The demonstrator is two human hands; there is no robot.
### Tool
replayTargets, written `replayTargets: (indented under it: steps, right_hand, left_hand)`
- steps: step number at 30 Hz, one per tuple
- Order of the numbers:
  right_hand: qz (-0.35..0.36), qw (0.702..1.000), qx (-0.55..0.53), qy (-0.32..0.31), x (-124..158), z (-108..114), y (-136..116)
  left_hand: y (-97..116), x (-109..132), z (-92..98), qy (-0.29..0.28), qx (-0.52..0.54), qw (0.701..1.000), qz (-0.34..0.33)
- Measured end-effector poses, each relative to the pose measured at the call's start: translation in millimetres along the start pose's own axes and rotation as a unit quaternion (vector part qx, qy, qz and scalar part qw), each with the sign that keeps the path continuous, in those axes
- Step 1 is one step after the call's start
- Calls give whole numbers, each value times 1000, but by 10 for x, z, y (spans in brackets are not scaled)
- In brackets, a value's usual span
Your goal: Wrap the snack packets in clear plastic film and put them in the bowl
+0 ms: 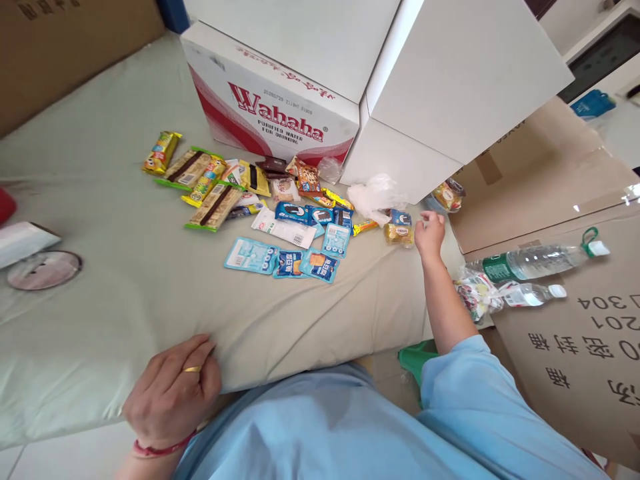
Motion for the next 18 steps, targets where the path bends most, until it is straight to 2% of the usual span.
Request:
replayTargets:
  steps: [2,3,6,8,10,12,13,15,16,17,18]
  right_hand:
    - [100,992,25,-72,-48,-151,-248]
    - [128,985,35,-115,-62,-264,-356]
    - [124,972,52,-192,-106,-532,-558]
    - [111,974,59,-191,-107,-561,-637]
    - [106,981,17,-161,-27,-475,-704]
    - [81,977,-140,-136,181,-364,-773]
    - [59,957,-250,-134,334,-330,-822]
    - [5,882,-445,-154,717,-328,-975]
    - [-17,850,-498,-170,929,-353,-1074]
    - [-35,829,-528,-183,1140,-391,-1178]
    - [-49,816,-543,-192,1345,-439,-1283]
  left_hand:
    - [-11,11,-14,-7,-8,1000,5]
    - [-13,8,-20,-15,-13,1000,12]
    - [20,-29,6,-33,1,999,26]
    - [38,-68,76,-27,29,998,56]
    - [35,-98,177,-5,35,992,118]
    - [41,-105,278,13,32,979,200]
    - [58,-105,300,0,46,969,244]
    - [150,-115,240,-87,116,933,330]
    - [241,-129,156,-157,168,904,359]
    - [366,-159,57,-225,213,876,369]
    - [491,-206,-36,-268,249,851,377]
Point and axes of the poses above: each hand's wrist, its own x-axis away from the middle knuckle, its own z-axis out of the back of the hand, y = z × x, the point moved 5 cm from there along -x, towards the middle knuckle, and after that the axes turned 15 degrees about z, right-handed, at the moved point
